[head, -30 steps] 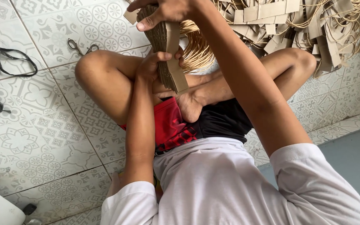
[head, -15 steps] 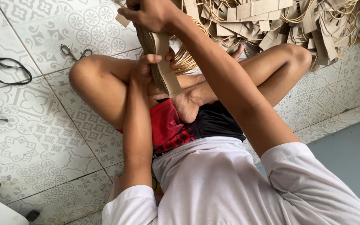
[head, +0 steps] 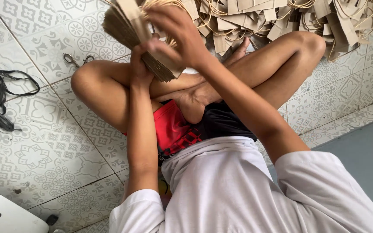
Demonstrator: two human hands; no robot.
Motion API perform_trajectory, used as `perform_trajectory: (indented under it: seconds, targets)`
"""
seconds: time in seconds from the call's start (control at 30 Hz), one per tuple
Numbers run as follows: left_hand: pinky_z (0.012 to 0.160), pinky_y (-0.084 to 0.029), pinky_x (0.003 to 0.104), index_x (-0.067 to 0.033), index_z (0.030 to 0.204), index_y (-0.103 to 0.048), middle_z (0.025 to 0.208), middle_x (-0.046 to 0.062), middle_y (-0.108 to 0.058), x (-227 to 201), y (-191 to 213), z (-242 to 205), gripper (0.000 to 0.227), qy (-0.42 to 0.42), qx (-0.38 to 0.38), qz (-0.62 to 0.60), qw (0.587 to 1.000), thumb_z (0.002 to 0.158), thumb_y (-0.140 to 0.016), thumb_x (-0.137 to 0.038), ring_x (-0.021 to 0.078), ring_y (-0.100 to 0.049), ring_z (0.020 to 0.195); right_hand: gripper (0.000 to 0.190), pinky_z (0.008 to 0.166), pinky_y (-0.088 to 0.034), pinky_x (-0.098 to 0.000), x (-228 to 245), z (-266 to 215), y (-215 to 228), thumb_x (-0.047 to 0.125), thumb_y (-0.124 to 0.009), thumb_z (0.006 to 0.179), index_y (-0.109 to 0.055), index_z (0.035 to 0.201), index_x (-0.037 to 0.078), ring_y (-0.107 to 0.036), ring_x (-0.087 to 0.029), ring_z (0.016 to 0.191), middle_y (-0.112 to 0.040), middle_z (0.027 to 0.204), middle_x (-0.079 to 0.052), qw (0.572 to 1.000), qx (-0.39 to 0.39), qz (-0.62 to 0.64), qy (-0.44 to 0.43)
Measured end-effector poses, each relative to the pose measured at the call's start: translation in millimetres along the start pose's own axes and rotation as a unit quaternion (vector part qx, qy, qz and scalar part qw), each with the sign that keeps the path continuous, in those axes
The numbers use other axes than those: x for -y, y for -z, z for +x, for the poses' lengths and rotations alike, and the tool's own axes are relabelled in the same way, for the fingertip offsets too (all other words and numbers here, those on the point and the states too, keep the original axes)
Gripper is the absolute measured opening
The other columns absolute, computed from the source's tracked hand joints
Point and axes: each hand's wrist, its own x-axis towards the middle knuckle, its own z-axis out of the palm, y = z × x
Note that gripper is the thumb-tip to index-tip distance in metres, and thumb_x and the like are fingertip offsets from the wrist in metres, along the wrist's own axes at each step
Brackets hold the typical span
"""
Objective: Organizing and aligning a stack of paper bag handles by flipping through them.
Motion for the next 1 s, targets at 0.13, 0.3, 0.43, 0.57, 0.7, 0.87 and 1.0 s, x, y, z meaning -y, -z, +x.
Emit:
perform_trajectory:
  seconds: [0.13,0.3,0.43,0.57,0.7,0.87,1.0]
  targets:
    - [0.09,-0.051,0.026,-0.0131,0.107,-0.055,0.104,0.005,-0.058,-1.9,-21.3,-8.5,0.023,-0.013,0.059,-0.122,0.991,0.094,-0.066,-0.028,0.0129,-0.059,0.1,0.091,0.12,-0.045,-0.0553,13.8,-87.7,-18.1,0.083,-0.062,0.092,-0.048,0.15,0.014,-0.051,-0.03,0.143,-0.049,0.155,-0.013,0.996,0.016,-0.072,0.048]
    - [0.093,-0.045,0.028,-0.0152,0.104,-0.058,0.104,0.003,-0.059,10.8,-36.0,-10.9,0.025,-0.116,-0.028,-0.113,0.986,0.094,-0.063,-0.038,0.0115,-0.057,0.097,0.047,0.121,-0.045,-0.0463,29.4,-95.6,-11.3,0.014,-0.075,0.1,-0.058,0.143,0.01,-0.054,-0.03,0.142,-0.051,0.152,-0.013,0.988,0.018,-0.145,0.044]
    - [0.079,-0.055,0.025,-0.0253,0.11,-0.054,0.113,-0.004,-0.057,15.1,28.9,-6.3,0.035,-0.004,-0.103,-0.207,0.973,0.089,-0.067,-0.05,0.0207,-0.057,0.105,0.026,0.103,-0.055,-0.0403,29.5,-74.0,-15.0,0.009,-0.058,0.105,-0.071,0.126,0.002,-0.071,-0.031,0.119,-0.072,0.13,-0.017,0.97,-0.163,-0.126,0.126]
    - [0.063,-0.052,0.019,-0.0278,0.105,-0.057,0.104,0.0,-0.055,10.1,34.8,1.3,0.034,0.014,-0.092,-0.166,0.982,0.087,-0.067,-0.055,0.0193,-0.058,0.091,0.031,0.097,-0.059,-0.037,33.9,-69.7,-10.8,0.007,-0.048,0.109,-0.079,0.113,0.003,-0.074,-0.028,0.113,-0.077,0.12,-0.012,0.97,-0.195,-0.081,0.123]
    - [0.06,-0.053,0.02,-0.0271,0.107,-0.052,0.105,-0.004,-0.055,10.9,45.7,11.3,0.033,-0.022,-0.113,-0.107,0.988,0.089,-0.063,-0.052,0.0204,-0.057,0.088,0.035,0.1,-0.057,-0.037,34.5,-72.0,-14.2,0.013,-0.045,0.11,-0.08,0.112,0.007,-0.073,-0.025,0.114,-0.077,0.119,-0.009,0.97,-0.216,-0.067,0.087]
    - [0.089,-0.057,0.028,-0.0223,0.119,-0.046,0.108,-0.007,-0.053,6.0,10.2,5.0,0.033,-0.106,-0.134,-0.009,0.985,0.096,-0.059,-0.042,0.0132,-0.06,0.102,0.049,0.113,-0.043,-0.0449,-5.6,-95.5,5.0,0.046,-0.055,0.105,-0.068,0.135,0.009,-0.061,-0.029,0.133,-0.064,0.141,-0.014,0.985,-0.116,-0.091,0.091]
    - [0.087,-0.056,0.026,-0.0134,0.106,-0.057,0.099,-0.006,-0.058,-2.8,14.8,1.4,0.024,-0.055,-0.043,-0.074,0.995,0.091,-0.064,-0.031,0.0088,-0.065,0.097,0.035,0.113,-0.046,-0.0405,-70.1,-112.5,49.7,0.006,-0.071,0.098,-0.069,0.133,0.009,-0.061,-0.026,0.13,-0.064,0.141,-0.007,0.99,0.004,-0.075,-0.122]
